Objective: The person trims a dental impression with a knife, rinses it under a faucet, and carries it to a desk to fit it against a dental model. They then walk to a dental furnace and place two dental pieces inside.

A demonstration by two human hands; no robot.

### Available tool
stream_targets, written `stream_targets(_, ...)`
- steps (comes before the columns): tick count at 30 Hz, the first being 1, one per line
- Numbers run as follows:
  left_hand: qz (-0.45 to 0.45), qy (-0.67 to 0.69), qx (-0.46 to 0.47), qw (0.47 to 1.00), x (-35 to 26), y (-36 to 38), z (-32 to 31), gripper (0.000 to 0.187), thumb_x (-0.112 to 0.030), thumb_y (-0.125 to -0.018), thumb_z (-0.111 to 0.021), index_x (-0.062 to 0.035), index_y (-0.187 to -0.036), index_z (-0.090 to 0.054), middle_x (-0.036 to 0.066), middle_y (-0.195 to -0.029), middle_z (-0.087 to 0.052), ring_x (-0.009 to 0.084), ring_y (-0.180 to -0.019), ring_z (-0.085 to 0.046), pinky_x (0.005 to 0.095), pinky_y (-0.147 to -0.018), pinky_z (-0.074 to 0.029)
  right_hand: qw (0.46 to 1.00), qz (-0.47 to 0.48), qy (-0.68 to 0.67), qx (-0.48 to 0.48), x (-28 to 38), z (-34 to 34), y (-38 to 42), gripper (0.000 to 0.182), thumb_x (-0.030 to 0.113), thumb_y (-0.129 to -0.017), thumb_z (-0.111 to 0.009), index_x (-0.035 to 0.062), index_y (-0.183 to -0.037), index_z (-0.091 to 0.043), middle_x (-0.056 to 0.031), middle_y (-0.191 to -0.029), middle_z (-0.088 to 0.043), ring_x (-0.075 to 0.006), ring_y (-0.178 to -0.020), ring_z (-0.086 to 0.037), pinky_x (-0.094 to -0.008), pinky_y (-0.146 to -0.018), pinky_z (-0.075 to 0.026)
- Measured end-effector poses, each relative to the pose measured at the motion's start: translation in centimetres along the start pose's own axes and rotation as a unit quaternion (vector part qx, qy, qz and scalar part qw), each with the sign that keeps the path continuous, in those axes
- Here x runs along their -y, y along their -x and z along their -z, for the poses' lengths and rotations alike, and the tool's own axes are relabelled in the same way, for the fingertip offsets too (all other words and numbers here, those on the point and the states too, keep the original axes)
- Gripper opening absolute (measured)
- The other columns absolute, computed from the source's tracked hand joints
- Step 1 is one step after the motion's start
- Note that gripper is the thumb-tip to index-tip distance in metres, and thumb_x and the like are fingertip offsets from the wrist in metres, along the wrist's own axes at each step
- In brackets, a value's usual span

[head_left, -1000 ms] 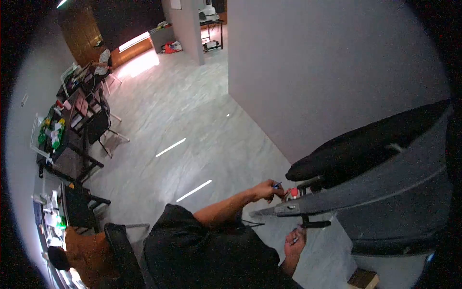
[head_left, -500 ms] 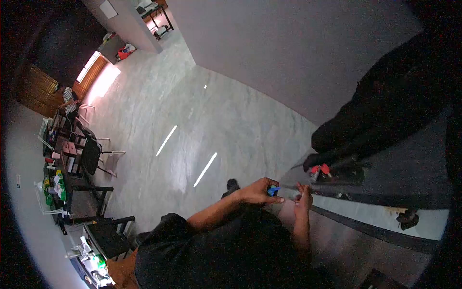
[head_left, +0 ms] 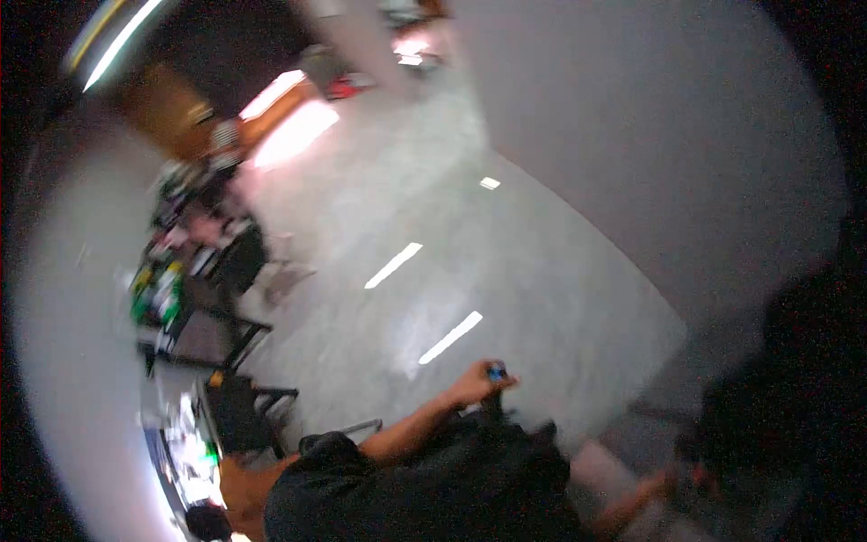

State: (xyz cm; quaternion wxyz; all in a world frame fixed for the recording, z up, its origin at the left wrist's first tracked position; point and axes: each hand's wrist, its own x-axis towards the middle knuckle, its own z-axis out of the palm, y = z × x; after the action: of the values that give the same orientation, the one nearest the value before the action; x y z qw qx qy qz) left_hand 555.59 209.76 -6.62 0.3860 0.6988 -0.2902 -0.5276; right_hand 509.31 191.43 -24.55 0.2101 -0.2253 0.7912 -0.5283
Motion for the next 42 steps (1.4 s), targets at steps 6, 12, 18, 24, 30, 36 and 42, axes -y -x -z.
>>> stream_targets(6,0.078,0.063,-0.075,0.992,-0.4,-0.2,10.8,0.05,-0.051,-0.084,-0.073,-0.0046,-0.076,-0.057,0.002,-0.064,-0.053,0.0115,-0.057,-0.051,0.0294,-0.052,-0.041,0.987,0.072,0.056,0.131,3.0,-13.6,7.8,0.05,0.024,-0.098,-0.059,0.0101,-0.143,-0.042,-0.0073,-0.121,-0.058,-0.0178,-0.072,-0.059,-0.0323,-0.065,-0.049)
stream_targets(12,0.054,0.112,-0.135,0.983,2.6,-1.8,19.1,0.045,-0.047,-0.084,-0.074,-0.0061,-0.074,-0.059,0.003,-0.062,-0.054,0.0113,-0.051,-0.047,0.0299,-0.046,-0.036,0.95,-0.063,0.02,0.305,2.7,-21.1,18.7,0.05,0.024,-0.097,-0.059,0.0096,-0.142,-0.043,-0.0072,-0.118,-0.058,-0.018,-0.071,-0.058,-0.0324,-0.067,-0.048)
stream_targets(18,0.007,0.102,-0.136,0.985,-0.8,-8.4,24.8,0.037,-0.038,-0.082,-0.077,-0.004,-0.078,-0.064,0.003,-0.068,-0.06,0.0111,-0.066,-0.056,0.0288,-0.062,-0.044,0.874,-0.235,0.013,0.424,3.0,-27.3,27.6,0.049,0.024,-0.097,-0.06,0.0092,-0.14,-0.045,-0.0071,-0.115,-0.057,-0.0182,-0.069,-0.057,-0.0326,-0.07,-0.048)
stream_targets(24,-0.116,0.177,-0.102,0.972,-4.1,-20.5,30.3,0.024,-0.021,-0.078,-0.077,-0.0014,-0.089,-0.07,0.004,-0.079,-0.067,0.0152,-0.076,-0.062,0.0318,-0.072,-0.05,0.669,-0.415,-0.098,0.609,-1.8,-39.4,27.9,0.048,0.024,-0.096,-0.061,0.0087,-0.139,-0.046,-0.007,-0.112,-0.057,-0.0183,-0.068,-0.056,-0.0328,-0.072,-0.047)
stream_targets(30,-0.11,0.061,-0.234,0.964,-7.5,-27.1,45.1,0.036,-0.025,-0.074,-0.079,-0.0042,-0.103,-0.072,0.009,-0.093,-0.073,0.0176,-0.085,-0.065,0.0338,-0.08,-0.051,0.561,-0.31,0.042,0.766,26.2,-56.5,62.9,0.043,0.027,-0.095,-0.06,0.0074,-0.133,-0.054,-0.0102,-0.127,-0.054,-0.0149,-0.1,-0.058,-0.0247,-0.073,-0.047)
stream_targets(36,0.002,0.122,-0.372,0.92,-7.6,-29.9,61.0,0.039,-0.031,-0.072,-0.08,-0.0029,-0.098,-0.071,0.017,-0.082,-0.07,0.025,-0.075,-0.067,0.039,-0.073,-0.052,0.438,-0.304,0.143,0.834,31.9,-67.5,85.4,0.047,0.025,-0.097,-0.051,0.0034,-0.139,-0.045,-0.0186,-0.13,-0.056,-0.0192,-0.1,-0.061,-0.0289,-0.08,-0.052)
stream_targets(42,0.049,0.145,-0.405,0.902,-4.1,-33.5,79.4,0.049,-0.038,-0.064,-0.079,-0.0039,-0.098,-0.071,0.024,-0.094,-0.068,0.0357,-0.091,-0.067,0.0431,-0.081,-0.052,0.313,-0.34,0.184,0.867,31.5,-78.3,103.7,0.045,0.02,-0.096,-0.048,0.0003,-0.137,-0.045,-0.0225,-0.124,-0.06,-0.0207,-0.09,-0.064,-0.0274,-0.071,-0.055)
